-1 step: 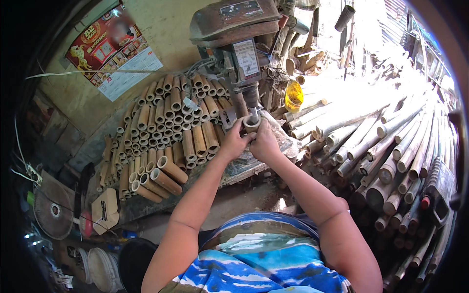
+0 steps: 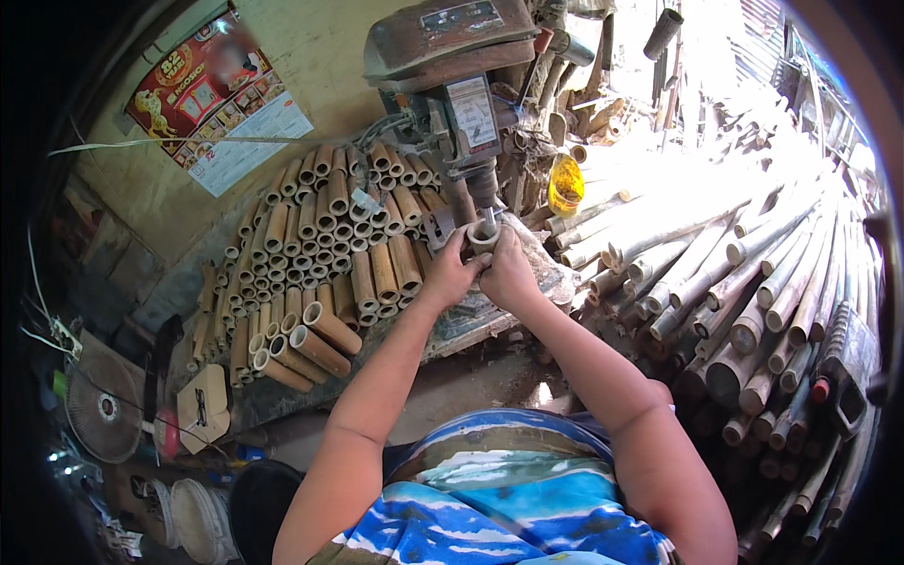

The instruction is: The person picks short bamboo tubes from a bin and places them under a drill press. They hold each tube with both hands and lower the drill to bore into the tube, then remove it and place it on the workbench. The process repeats for several tubes.

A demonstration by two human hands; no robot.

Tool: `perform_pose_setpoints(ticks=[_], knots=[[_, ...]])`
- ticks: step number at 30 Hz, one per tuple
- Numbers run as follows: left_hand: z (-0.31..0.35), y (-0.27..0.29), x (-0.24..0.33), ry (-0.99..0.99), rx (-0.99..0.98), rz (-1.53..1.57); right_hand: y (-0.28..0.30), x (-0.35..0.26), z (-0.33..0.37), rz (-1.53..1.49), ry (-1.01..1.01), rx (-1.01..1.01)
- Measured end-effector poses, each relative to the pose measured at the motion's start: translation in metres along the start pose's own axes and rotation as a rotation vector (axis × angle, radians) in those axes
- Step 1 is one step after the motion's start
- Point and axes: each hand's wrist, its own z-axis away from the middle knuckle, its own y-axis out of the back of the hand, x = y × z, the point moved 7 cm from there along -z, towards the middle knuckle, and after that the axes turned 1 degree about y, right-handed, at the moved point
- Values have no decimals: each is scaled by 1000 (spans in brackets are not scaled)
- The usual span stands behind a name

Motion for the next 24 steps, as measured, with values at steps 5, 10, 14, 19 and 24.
perform_pose_setpoints(ticks=[5, 10, 14, 19, 24], knots=[[-17, -7, -3, 48, 1, 18, 3, 11, -14, -43, -46, -29], [-20, -25, -5, 63, -99, 11, 20, 18, -1, -67, 3, 81], [-11, -24, 1, 47, -111, -83, 17, 10, 4, -72, 4, 66], [-11, -24, 4, 33, -97, -92, 19, 8, 4, -34, -40, 51], [-5, -21, 4, 42, -89, -187, 19, 3, 8, 3, -57, 47]])
